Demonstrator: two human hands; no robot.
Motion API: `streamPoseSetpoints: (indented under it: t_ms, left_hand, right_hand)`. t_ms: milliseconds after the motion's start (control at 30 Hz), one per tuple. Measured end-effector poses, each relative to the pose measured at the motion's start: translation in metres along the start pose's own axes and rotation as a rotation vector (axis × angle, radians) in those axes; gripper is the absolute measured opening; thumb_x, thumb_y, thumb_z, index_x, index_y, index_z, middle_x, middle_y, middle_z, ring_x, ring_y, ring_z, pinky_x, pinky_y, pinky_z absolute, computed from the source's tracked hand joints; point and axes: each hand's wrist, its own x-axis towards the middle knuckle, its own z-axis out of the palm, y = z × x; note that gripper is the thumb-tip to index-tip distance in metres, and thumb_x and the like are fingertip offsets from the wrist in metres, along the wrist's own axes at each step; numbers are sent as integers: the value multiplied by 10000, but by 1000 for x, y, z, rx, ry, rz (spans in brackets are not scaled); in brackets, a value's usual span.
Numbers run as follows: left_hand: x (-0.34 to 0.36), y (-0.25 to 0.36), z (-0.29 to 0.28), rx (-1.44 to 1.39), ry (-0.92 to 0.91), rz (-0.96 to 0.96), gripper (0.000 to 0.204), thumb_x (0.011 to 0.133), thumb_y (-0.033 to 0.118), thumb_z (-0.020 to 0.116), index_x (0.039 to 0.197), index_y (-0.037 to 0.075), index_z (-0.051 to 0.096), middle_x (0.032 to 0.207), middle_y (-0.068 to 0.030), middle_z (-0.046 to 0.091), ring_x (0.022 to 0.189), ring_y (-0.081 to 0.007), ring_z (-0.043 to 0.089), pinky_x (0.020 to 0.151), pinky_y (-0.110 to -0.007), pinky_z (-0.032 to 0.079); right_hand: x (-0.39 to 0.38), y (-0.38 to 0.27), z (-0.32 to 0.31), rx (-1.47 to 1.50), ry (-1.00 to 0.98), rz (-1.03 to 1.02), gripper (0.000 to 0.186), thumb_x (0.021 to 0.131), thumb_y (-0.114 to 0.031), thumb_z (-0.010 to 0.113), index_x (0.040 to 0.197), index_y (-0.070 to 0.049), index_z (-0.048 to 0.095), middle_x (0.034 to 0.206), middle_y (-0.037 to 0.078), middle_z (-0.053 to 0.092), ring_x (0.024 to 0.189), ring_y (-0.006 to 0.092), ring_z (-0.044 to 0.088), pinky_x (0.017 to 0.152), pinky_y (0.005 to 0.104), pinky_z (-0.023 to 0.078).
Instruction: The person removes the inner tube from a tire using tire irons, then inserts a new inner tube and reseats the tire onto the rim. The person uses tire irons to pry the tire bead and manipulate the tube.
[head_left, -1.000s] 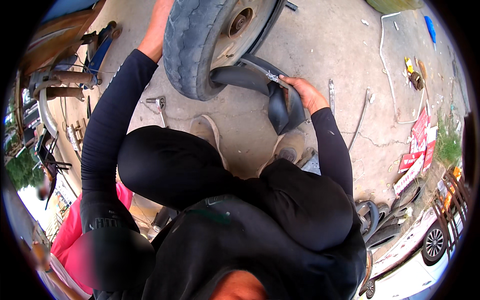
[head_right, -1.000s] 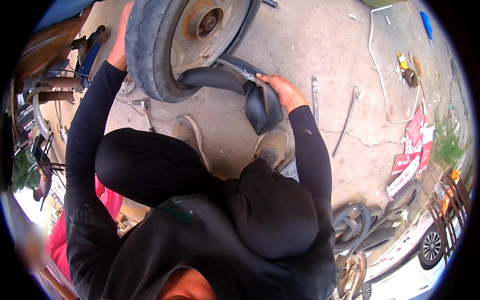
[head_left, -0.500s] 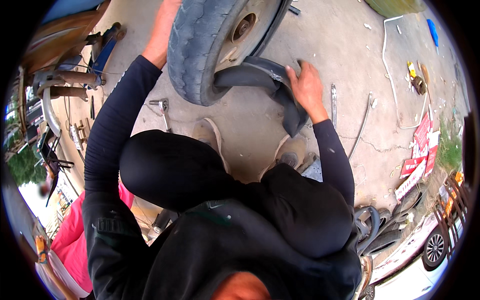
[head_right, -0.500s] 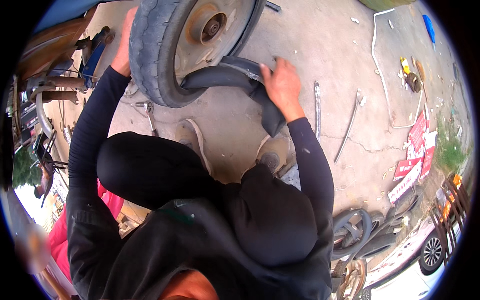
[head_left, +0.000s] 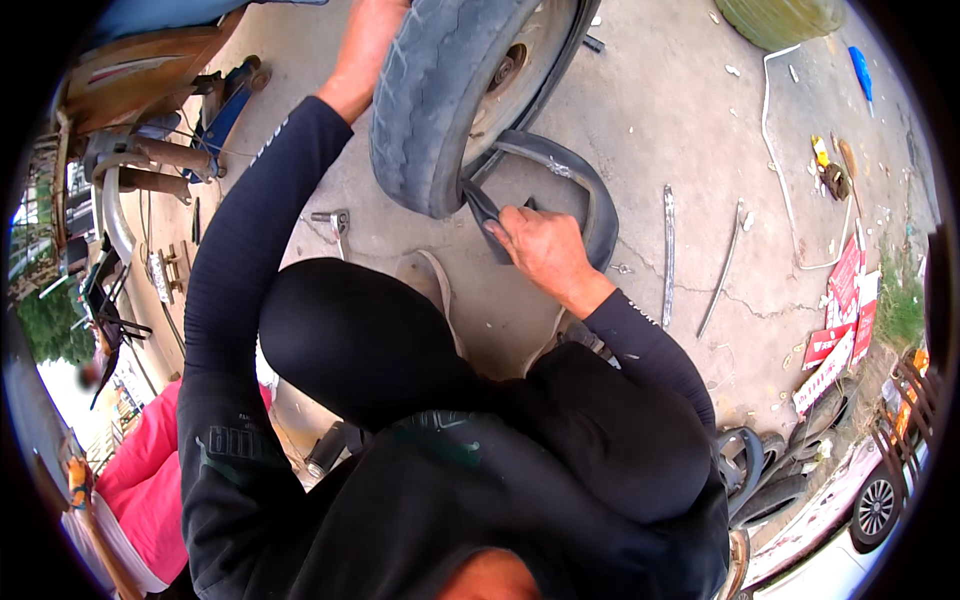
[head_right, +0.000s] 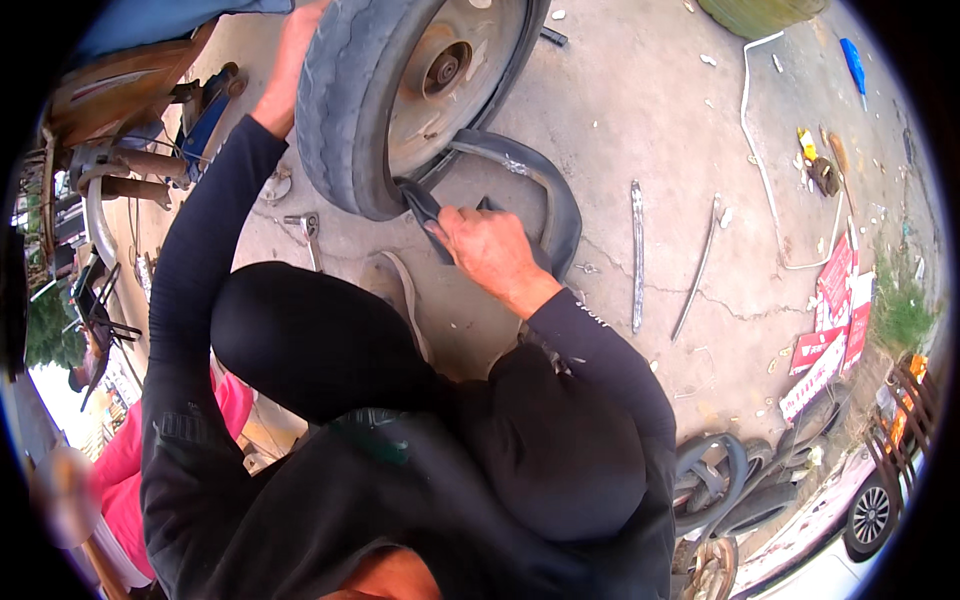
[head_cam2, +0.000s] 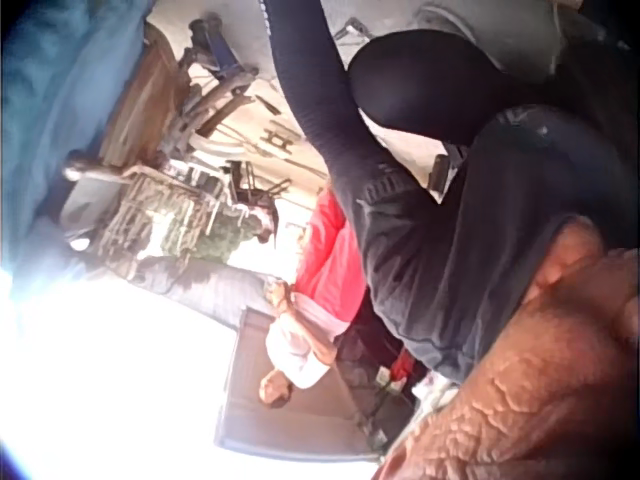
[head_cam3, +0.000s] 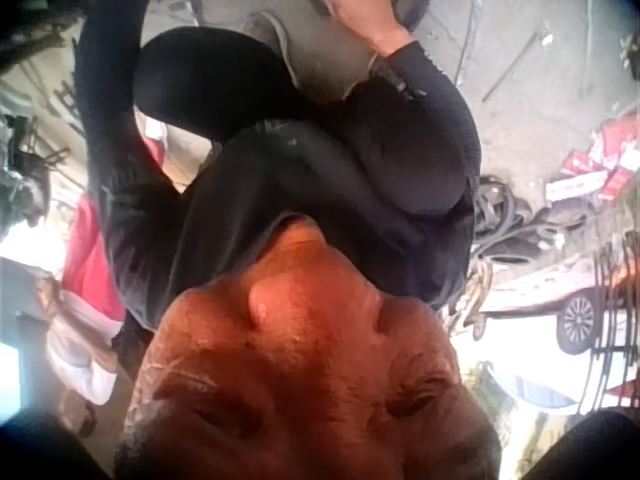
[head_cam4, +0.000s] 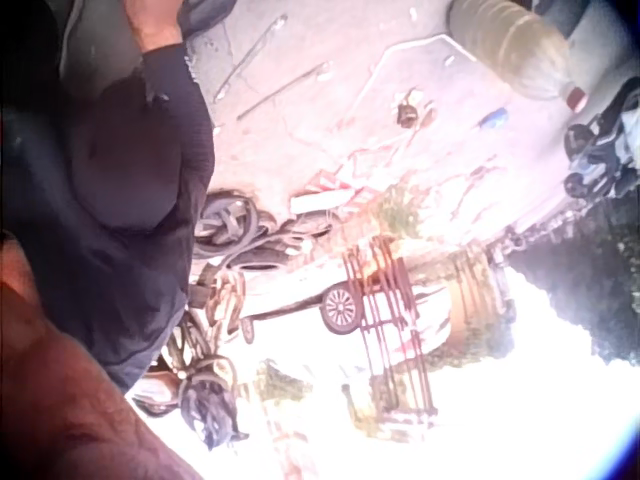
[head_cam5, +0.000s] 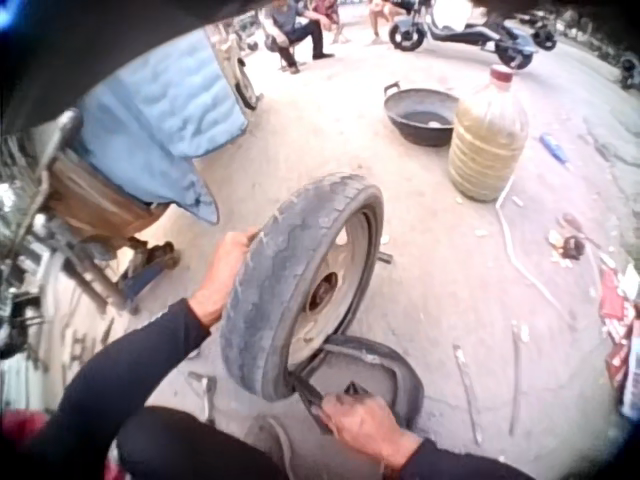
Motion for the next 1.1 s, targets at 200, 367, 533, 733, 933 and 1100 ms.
streamPoseSetpoints:
  t_ms: [200,367,533,733,933,1100]
  left_hand:
    - [24,-25,-11,-112,-25,-62,180,942,63,630,1025,-50,745,856,27,708,800,-57,581,692,-296,524]
    - [62,-34,-10,-197,-125,154,177,976,96,634,1003,-37,747,898,25,705,821,-66,581,668,-291,510]
    - [85,-29,17,-272,-171,98,320,1004,228,605,1112,-48,727,961,-29,730,827,-111,623,720,-327,529]
    - [66,-32,12,-244,-124,-26,392,992,264,640,1267,-15,647,1120,-90,724,946,-168,687,834,-315,561]
    - [-111,-113,36,-657,176,-253,411,1062,271,547,1341,-28,583,1274,-111,672,1097,-170,651,954,-319,523]
    - [-97,-130,-1,-871,118,-459,324,1052,222,553,1270,-9,617,1199,-109,700,1049,-204,681,927,-366,554]
  right_hand:
    - [-95,46,-6,-173,-65,72,299,929,-280,709,810,-78,523,636,85,536,573,297,627,517,412,501]
    - [-47,54,9,-228,-119,200,336,851,-295,776,990,-62,578,876,121,638,788,316,662,686,427,529]
    - [37,25,-27,-159,80,-11,616,754,-291,850,1230,-29,561,1175,174,615,1099,374,610,943,453,485]
    - [56,53,12,173,20,37,588,719,-271,871,1178,-28,595,1129,187,637,1083,423,603,945,482,485]
    - [68,57,24,186,-9,-53,550,696,-305,886,1075,-21,608,979,175,640,1005,404,609,862,489,485]
    - [82,41,-9,69,-151,-68,553,706,-343,878,1067,-35,593,919,163,646,946,385,634,814,481,503]
